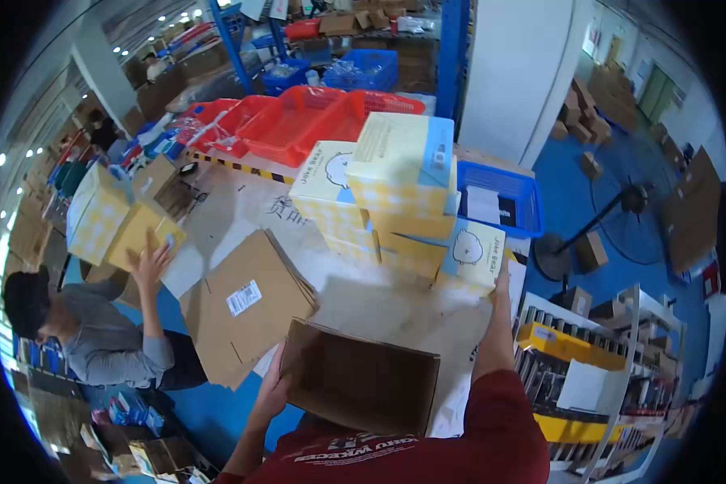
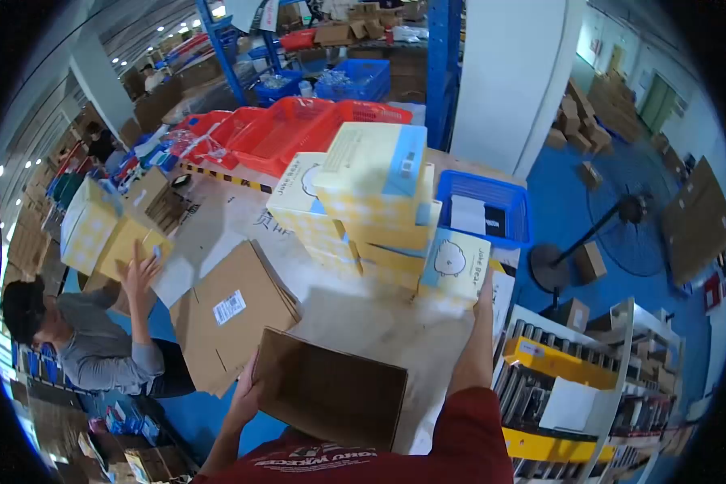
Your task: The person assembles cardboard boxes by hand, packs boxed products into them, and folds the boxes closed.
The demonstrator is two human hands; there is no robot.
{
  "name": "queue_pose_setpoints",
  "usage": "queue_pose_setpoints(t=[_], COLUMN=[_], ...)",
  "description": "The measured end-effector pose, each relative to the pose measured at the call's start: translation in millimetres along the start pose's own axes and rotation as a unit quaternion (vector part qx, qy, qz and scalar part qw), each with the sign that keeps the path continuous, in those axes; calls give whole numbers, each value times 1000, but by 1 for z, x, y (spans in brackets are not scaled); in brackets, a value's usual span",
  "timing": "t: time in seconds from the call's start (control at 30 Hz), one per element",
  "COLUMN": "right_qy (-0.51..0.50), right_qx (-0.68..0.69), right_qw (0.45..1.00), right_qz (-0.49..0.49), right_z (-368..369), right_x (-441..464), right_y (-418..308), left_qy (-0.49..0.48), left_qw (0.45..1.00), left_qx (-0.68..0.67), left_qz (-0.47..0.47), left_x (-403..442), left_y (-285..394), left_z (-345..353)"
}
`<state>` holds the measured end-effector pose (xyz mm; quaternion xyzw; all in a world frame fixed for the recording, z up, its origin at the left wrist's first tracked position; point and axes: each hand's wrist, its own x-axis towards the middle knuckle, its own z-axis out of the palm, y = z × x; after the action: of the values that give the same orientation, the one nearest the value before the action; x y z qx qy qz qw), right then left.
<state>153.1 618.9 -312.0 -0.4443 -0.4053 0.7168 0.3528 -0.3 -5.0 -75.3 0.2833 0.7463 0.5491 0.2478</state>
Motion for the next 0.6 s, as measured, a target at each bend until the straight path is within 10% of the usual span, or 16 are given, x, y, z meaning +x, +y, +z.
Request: queue_pose_setpoints(t=[0.1,0.2,0.4,0.6], right_qy=[-80,-28,-50,25], right_qx=[64,-168,175,-140], right_qw=[994,982,982,925], right_qz=[-29,-77,-47,-353], right_z=[5,-27,-54,25], right_x=[-8,-18,-146,-401], right_y=[-2,13,-42,-217], left_qy=[-15,-46,-65,-235], left_qw=[999,998,980,937], left_qx=[-39,28,-173,-251], left_qz=[-3,15,-79,-58], left_x=[13,8,22,52], left_y=[-8,-14,-8,-35], left_z=[-2,-5,-15,-2])
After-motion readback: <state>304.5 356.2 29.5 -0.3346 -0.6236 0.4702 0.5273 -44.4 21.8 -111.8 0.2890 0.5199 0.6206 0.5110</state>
